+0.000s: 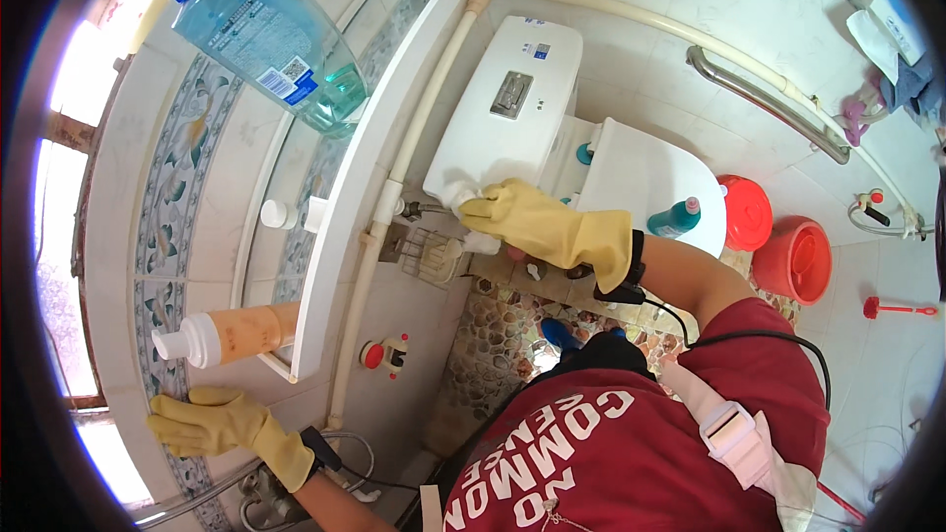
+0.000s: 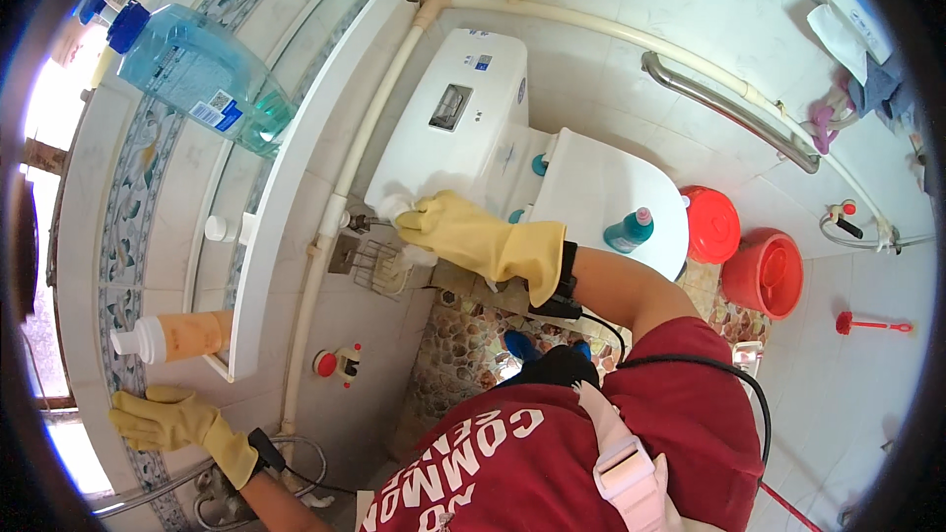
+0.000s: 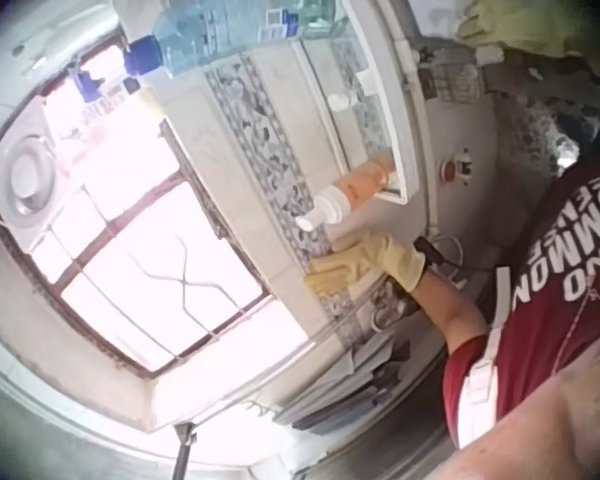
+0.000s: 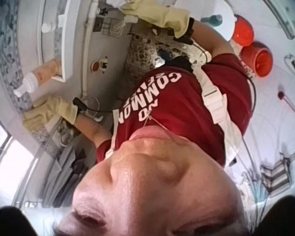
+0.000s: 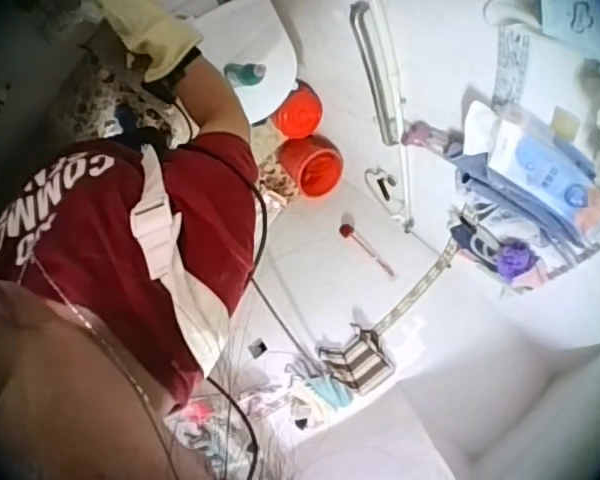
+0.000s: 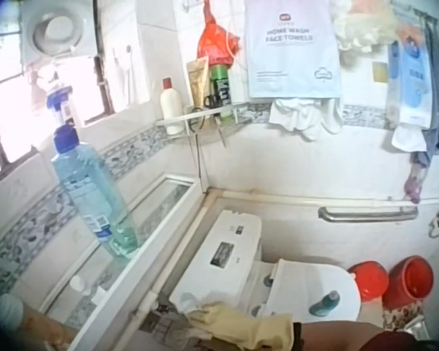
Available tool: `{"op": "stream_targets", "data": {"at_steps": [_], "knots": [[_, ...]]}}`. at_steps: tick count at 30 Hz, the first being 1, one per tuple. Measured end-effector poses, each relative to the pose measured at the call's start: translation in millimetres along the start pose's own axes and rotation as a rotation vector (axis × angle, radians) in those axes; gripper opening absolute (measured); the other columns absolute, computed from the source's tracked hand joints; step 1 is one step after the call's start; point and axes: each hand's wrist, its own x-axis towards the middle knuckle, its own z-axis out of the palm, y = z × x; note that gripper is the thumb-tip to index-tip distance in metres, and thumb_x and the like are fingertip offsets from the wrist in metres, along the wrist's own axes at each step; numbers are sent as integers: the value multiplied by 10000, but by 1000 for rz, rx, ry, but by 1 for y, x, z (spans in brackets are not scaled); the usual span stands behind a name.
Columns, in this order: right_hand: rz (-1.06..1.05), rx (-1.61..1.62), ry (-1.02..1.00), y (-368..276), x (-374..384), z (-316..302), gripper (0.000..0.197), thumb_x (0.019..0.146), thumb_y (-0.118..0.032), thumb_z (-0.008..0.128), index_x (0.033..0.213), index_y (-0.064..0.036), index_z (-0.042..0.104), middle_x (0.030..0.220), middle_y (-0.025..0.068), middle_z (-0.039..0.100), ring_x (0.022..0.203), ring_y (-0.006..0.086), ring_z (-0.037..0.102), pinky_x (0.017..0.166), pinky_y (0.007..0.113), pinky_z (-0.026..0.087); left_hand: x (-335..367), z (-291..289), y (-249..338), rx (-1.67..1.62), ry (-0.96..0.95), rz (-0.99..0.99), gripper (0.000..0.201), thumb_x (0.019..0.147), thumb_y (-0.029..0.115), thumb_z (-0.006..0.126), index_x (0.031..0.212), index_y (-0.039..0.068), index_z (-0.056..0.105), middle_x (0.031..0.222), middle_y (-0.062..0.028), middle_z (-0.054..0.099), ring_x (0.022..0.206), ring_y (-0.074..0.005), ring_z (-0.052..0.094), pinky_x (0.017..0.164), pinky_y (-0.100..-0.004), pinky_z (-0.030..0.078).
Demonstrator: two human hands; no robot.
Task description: Cleaning various surfaces in a bathroom including the toilet tank and wall shelves with a spray and cloth.
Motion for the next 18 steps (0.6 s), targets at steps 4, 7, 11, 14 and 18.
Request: {"op": "stream_targets", "data": {"at_steps": [4, 7, 11, 14, 18], "knots": [[225, 60, 394, 52, -23, -2, 222, 904, -136, 593, 1081, -95, 720, 1146, 122, 707, 1023, 340, 686, 860, 419, 561, 6, -10, 28, -61, -40, -97, 390, 1057, 281, 478, 1348, 48, 593, 1383, -198, 575, 1267, -408, 548, 973, -573, 430], [580, -122, 435, 118, -40, -35, 262, 955, -127, 540, 1145, -130, 719, 1105, 124, 730, 997, 362, 695, 843, 450, 571, 5, -11, 20, -42, -54, -84, 419, 1068, 308, 459, 1389, 64, 576, 1414, -199, 557, 1289, -421, 533, 1010, -587, 420], [704, -526, 403, 166, -37, -50, 237, 962, -144, 532, 1128, -84, 689, 1061, 138, 735, 927, 370, 706, 775, 463, 582, 5, 2, 13, -11, 5, -12, 416, 1079, 321, 406, 1312, 31, 593, 1356, -234, 567, 1228, -454, 544, 974, -572, 421], [785, -498, 387, 123, -18, -1, 191, 960, -114, 529, 1067, -84, 684, 1009, 187, 719, 883, 410, 687, 724, 543, 558, -5, 3, 4, 14, -15, -17, 431, 1083, 337, 402, 1337, 39, 584, 1387, -234, 554, 1264, -460, 532, 999, -593, 411], [249, -342, 289, 12, -16, 43, 284, 882, -126, 602, 1126, -36, 714, 959, 161, 708, 830, 338, 718, 728, 448, 593, 2, 1, 13, -46, 2, -24, 440, 1091, 341, 396, 1369, 47, 568, 1415, -231, 543, 1294, -456, 523, 1028, -603, 395]]}}
